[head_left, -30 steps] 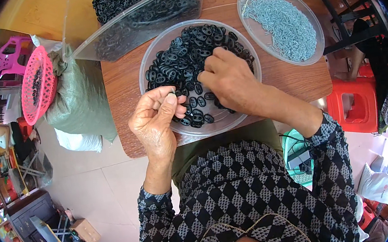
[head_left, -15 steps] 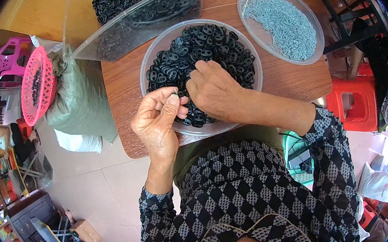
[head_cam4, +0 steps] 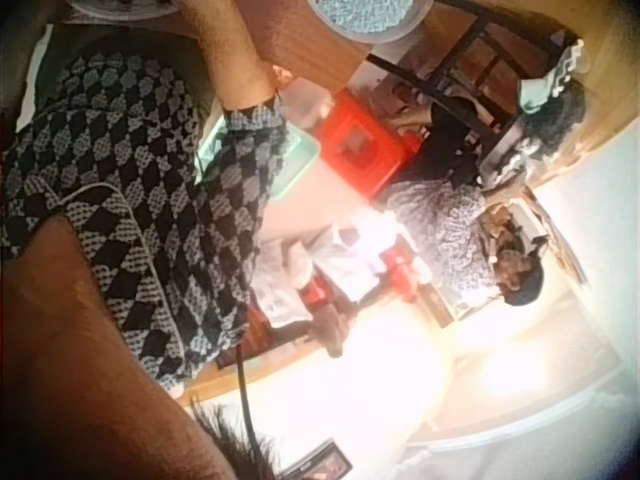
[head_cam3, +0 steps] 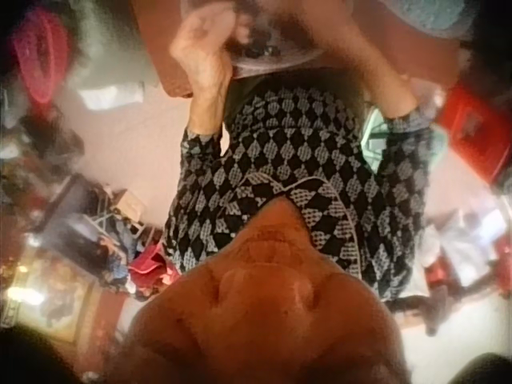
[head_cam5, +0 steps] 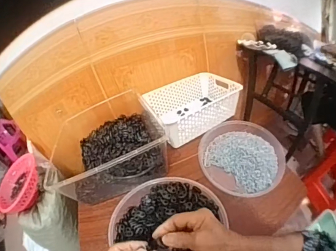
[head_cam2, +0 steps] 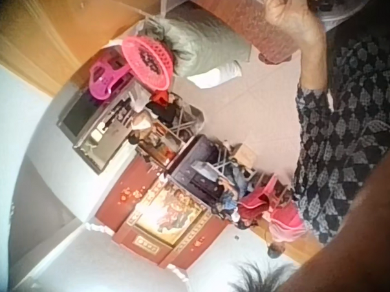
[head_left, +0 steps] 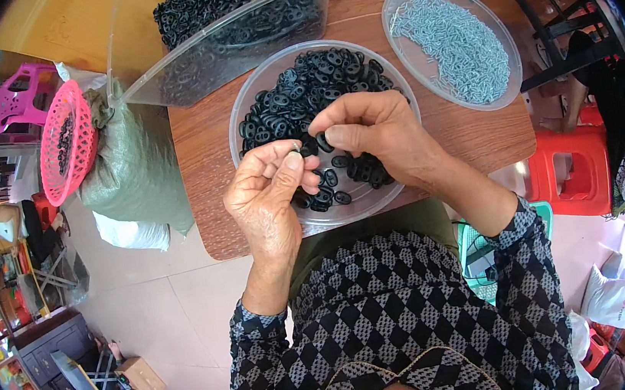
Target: The person repeatedly picks small black plastic fasteners from a bowl and inserts small metal pins into them by hand. The assembled fasteners are placed back into the same bowl. The person handles the items one at a time throughout the clip.
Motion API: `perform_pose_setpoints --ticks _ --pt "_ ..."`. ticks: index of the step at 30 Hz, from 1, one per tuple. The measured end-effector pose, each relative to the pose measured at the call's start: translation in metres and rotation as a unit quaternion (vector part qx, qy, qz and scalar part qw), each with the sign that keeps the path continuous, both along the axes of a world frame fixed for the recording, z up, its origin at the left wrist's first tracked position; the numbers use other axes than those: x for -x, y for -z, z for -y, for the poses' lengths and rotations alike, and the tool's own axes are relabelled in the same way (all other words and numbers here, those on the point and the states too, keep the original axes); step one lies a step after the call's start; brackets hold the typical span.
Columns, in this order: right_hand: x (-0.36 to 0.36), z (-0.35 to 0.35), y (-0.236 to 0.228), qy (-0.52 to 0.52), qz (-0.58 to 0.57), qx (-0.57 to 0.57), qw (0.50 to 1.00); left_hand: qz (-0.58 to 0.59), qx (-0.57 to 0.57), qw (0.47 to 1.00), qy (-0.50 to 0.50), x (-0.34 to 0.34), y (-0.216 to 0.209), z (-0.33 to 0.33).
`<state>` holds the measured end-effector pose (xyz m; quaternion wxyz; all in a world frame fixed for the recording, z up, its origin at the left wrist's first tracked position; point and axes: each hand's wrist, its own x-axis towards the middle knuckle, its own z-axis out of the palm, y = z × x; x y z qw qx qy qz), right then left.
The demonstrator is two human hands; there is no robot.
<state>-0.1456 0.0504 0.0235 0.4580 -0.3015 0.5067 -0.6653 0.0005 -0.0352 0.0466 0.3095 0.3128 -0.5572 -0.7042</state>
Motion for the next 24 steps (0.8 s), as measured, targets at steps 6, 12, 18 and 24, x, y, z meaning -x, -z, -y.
perform_pose_setpoints --ticks 6,12,18,24 --pt "-0.001 -0.002 -0.004 -0.004 0.073 -0.010 0.997 -0.003 0.001 1.000 0.014 0.005 -0.005 -0.004" --pt "-0.003 -0.002 0.004 -0.002 0.090 -0.010 0.996 0.008 -0.010 1.000 0.013 0.006 -0.006 -0.006" --pt "0.004 -0.002 0.002 0.005 0.074 0.004 0.997 0.024 0.017 1.000 0.009 0.008 -0.007 -0.012" --pt "0.010 -0.002 0.002 -0.013 0.042 0.018 0.999 0.035 0.034 0.999 0.020 0.009 -0.010 -0.013"
